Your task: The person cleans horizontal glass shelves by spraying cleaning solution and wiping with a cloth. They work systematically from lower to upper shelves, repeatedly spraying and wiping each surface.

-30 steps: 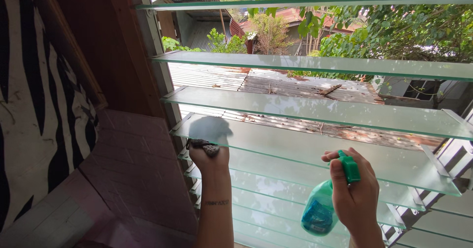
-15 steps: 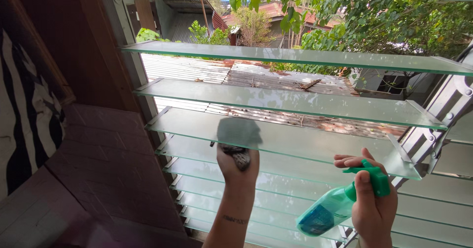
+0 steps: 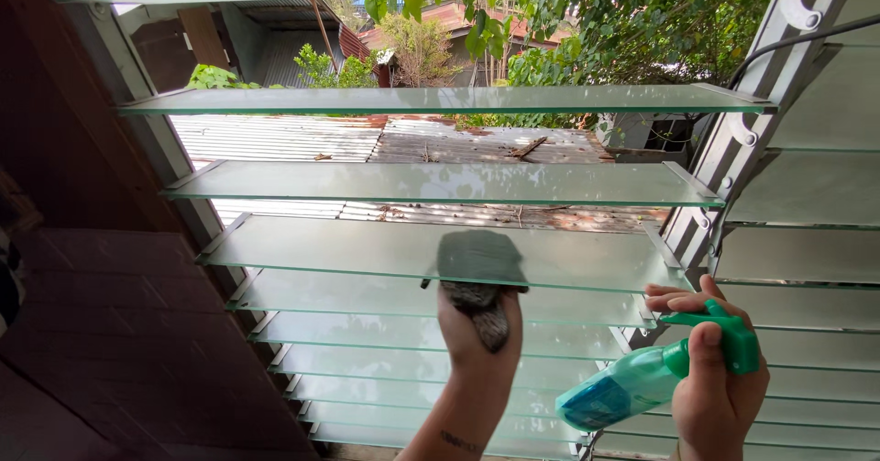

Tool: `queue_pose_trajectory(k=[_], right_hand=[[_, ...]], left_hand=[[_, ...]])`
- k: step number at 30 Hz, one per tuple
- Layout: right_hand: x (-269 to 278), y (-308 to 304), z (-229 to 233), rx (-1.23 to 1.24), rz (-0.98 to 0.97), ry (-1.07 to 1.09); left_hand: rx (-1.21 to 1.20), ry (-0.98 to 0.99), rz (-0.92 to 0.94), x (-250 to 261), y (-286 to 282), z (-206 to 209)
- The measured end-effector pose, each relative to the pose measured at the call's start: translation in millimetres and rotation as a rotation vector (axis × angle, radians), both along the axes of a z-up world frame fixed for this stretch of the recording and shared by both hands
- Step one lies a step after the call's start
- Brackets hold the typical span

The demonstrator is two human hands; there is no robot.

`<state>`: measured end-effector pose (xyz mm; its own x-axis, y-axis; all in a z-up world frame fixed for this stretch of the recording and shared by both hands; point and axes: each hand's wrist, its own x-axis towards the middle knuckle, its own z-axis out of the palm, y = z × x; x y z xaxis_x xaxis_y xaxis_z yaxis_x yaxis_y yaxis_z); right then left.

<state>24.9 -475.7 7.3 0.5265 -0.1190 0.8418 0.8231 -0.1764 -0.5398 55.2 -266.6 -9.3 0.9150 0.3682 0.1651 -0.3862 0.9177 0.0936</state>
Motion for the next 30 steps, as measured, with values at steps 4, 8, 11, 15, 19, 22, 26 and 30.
queue_pose_trajectory(k=[4, 8, 11, 15, 19, 22, 26, 30], right_hand=[[0, -7, -1, 0.005, -0.031, 0.007], [-1, -14, -9, -0.013, -0.02, 0.014], [-1, -25, -10, 0.004, 0.025, 0.021], [12, -27, -8, 0.013, 0.049, 0.018], [16, -29, -12, 0.0, 0.065, 0.029], [16, -31, -13, -0.012, 0.062, 0.037], [21, -36, -13, 0.0, 0.041, 0.03], [22, -42, -17, 0.01, 0.01, 0.038]], left_hand=[[0.279, 0.115, 0.014, -3, -18, -21], [-0.108, -0.17, -0.207, 44, 7, -16], [-0.066, -0.099, -0.216, 48, -14, -4], [-0.03, -0.025, -0.293, 21, -63, -8], [-0.137, -0.14, -0.491, 57, -62, -7], [0.066, -0.219, -0.347, 73, -73, -5], [-0.069, -0.037, -0.503, 45, -89, -9], [-0.18, -0.053, -0.585, 60, -103, -11]])
